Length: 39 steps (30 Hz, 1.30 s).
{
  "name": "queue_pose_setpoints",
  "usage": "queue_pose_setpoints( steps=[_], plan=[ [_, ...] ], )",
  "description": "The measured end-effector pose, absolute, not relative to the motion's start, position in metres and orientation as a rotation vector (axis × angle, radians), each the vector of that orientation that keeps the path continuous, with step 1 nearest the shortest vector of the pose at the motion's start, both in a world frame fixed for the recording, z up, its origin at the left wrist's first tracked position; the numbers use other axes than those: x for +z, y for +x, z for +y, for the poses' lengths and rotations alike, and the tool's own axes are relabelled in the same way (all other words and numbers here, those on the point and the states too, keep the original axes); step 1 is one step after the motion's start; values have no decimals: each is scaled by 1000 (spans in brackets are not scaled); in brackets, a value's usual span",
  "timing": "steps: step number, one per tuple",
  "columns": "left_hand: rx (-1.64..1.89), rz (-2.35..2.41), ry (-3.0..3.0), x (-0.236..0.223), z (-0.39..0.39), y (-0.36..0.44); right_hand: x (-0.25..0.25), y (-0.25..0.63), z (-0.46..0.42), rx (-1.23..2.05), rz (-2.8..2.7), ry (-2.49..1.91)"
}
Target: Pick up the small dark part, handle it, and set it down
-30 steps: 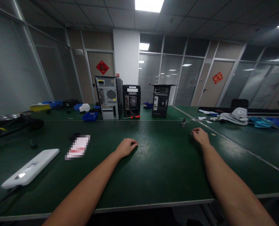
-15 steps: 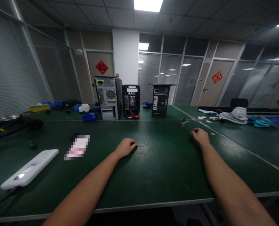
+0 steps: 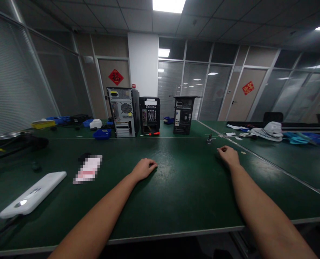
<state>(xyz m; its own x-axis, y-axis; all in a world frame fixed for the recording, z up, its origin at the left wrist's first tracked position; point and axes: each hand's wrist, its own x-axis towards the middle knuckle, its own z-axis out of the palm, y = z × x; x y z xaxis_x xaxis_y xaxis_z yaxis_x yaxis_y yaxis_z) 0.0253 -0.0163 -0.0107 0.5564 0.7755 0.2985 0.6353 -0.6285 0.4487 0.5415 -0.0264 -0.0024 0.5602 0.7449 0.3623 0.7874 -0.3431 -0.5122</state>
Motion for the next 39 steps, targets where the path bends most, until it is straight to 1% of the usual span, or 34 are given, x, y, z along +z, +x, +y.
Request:
queue_pose_setpoints(
  steps=[9,18,25,29,34,36,39],
  plan=[
    [689,1163,2511,-12,-15,26,-3,542,-23,-48,-1125,-2225],
    [672,1172,2506,-10,-16,28,-5,533,-29,-142,-1221,-2235],
    [671,1173,2512,-8,-18,27,-6,533,-26,-98,-1274,-2311],
    [671,1173,2512,-8,-18,27,-8,531,-27,-132,-1341,-2312],
    [660,1164,2525,-7,-20,30,3,498,-25,-202,-1617,-2101],
    [665,1155,2544,-6,-23,33,10,468,-25,-198,-1780,-1931],
    [676,1152,2584,-2,-29,38,21,408,-31,-146,-2089,-1564]
  ],
)
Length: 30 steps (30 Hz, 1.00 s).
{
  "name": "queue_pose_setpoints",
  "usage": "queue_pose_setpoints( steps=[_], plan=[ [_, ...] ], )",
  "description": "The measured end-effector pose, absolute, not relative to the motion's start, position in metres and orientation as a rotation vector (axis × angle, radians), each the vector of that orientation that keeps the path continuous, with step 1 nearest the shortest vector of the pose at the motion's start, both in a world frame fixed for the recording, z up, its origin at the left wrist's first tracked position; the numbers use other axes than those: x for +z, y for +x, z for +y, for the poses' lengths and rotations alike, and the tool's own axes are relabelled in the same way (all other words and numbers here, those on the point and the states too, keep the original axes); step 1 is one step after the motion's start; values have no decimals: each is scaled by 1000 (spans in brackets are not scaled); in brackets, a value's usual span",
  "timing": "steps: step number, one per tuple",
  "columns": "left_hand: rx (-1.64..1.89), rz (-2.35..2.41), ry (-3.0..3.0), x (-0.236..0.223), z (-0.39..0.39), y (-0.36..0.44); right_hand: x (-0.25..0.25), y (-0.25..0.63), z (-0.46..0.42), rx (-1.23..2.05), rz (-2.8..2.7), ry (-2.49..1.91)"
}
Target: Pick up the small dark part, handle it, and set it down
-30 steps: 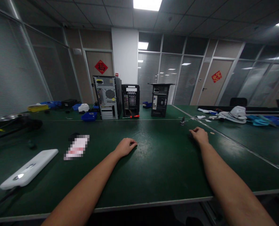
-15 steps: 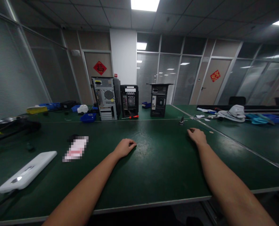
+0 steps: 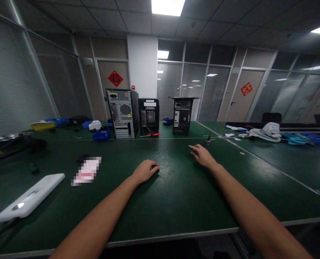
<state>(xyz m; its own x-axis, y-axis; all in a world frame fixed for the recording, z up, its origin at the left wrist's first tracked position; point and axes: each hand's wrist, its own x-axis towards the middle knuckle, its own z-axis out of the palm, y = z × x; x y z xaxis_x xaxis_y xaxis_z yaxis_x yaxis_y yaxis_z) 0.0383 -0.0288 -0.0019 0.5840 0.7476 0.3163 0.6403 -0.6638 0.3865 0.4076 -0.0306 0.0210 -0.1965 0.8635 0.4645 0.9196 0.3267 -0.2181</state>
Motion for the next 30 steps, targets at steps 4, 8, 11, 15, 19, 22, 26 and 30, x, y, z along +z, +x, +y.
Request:
queue_pose_setpoints(
  steps=[4,8,11,15,19,22,26,30],
  plan=[
    [665,1109,2612,3,-39,46,26,322,-49,-96,-2386,-1140],
    [646,1090,2649,4,-45,49,18,270,-66,-64,-2518,-970],
    [623,1063,2672,3,-44,49,10,261,-69,-48,-2503,-979],
    [635,1076,2669,3,-42,50,9,266,-66,-20,-2478,-989],
    [623,1166,2669,4,-40,50,13,271,-61,101,-2270,-1092],
    [579,1156,2687,5,-40,47,13,269,-61,246,-2107,-1141],
    [556,1046,2760,5,-40,45,15,263,-67,342,-2228,-1000],
    [545,948,2777,5,-40,46,18,261,-72,406,-2295,-955]
  ],
)
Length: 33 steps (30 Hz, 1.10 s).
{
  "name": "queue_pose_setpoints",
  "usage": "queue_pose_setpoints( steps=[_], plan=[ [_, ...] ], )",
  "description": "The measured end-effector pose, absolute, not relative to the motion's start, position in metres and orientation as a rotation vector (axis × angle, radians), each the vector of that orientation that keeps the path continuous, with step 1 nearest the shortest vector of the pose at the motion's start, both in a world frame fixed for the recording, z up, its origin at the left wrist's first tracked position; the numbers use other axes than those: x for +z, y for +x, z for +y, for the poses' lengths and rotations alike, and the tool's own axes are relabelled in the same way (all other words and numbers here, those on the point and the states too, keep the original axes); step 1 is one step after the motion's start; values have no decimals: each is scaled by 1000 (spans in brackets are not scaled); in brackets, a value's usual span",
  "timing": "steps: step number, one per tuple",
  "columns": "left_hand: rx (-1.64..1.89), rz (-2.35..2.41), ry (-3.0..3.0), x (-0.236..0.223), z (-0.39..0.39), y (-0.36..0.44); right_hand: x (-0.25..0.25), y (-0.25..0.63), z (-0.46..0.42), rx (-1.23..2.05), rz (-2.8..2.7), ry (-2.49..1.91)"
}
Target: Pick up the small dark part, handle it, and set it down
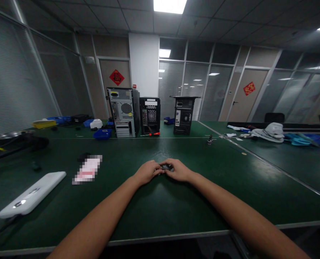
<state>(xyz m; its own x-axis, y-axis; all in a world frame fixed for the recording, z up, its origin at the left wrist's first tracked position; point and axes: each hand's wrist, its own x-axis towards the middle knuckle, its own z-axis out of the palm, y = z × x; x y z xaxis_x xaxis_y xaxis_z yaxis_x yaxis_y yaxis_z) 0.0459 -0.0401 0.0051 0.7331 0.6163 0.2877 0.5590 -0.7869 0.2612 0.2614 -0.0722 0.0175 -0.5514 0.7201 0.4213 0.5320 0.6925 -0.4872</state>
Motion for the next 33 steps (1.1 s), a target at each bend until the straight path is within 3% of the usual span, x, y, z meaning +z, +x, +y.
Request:
queue_pose_setpoints(
  steps=[16,33],
  plan=[
    [584,926,2703,5,-40,49,15,284,-56,661,-2080,-1090],
    [597,1025,2710,-3,-31,43,19,280,-63,392,-2367,-1145]
  ],
)
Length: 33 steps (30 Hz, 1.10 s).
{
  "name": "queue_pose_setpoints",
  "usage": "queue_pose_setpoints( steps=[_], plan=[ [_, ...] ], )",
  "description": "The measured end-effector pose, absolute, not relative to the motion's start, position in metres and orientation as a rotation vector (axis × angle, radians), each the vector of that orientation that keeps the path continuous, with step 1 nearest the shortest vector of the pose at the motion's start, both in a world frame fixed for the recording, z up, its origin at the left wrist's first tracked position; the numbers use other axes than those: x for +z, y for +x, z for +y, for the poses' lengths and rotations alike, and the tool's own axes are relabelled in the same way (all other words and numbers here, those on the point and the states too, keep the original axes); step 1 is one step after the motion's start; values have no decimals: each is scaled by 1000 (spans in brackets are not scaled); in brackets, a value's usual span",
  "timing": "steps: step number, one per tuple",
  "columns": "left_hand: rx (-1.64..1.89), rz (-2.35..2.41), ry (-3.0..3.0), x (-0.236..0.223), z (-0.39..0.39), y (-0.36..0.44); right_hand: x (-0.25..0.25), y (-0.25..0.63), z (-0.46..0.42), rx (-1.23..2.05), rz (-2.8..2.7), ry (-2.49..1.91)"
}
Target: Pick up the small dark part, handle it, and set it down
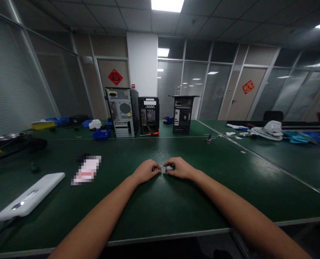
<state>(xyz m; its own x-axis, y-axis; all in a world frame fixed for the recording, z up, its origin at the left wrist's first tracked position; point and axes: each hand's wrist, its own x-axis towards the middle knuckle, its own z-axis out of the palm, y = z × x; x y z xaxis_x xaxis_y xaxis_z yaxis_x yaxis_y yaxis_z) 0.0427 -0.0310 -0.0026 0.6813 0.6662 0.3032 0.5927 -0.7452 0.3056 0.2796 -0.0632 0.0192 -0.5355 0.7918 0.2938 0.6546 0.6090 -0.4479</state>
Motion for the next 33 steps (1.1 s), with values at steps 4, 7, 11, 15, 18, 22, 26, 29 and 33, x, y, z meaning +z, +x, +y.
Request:
queue_pose_setpoints(
  steps=[4,7,11,15,18,22,26,29,33],
  plan=[
    [619,1024,2700,-4,-29,40,19,285,-59,434,-2256,-1186],
    [610,1029,2689,-3,-29,39,18,300,-49,424,-2131,-1231],
    [598,1048,2673,-2,-29,38,16,340,-33,391,-1941,-1331],
    [608,1055,2666,-2,-28,37,13,373,-26,340,-1865,-1484],
    [608,1061,2669,-3,-28,38,13,367,-29,302,-1994,-1483],
    [572,1047,2701,-3,-31,43,12,321,-38,283,-2185,-1289],
    [548,1048,2754,-4,-36,49,8,283,-42,259,-2333,-1145],
    [534,1023,2780,-4,-39,51,5,274,-43,239,-2377,-1162],
    [535,1018,2783,-4,-41,52,0,272,-43,210,-2391,-1199]
  ],
)
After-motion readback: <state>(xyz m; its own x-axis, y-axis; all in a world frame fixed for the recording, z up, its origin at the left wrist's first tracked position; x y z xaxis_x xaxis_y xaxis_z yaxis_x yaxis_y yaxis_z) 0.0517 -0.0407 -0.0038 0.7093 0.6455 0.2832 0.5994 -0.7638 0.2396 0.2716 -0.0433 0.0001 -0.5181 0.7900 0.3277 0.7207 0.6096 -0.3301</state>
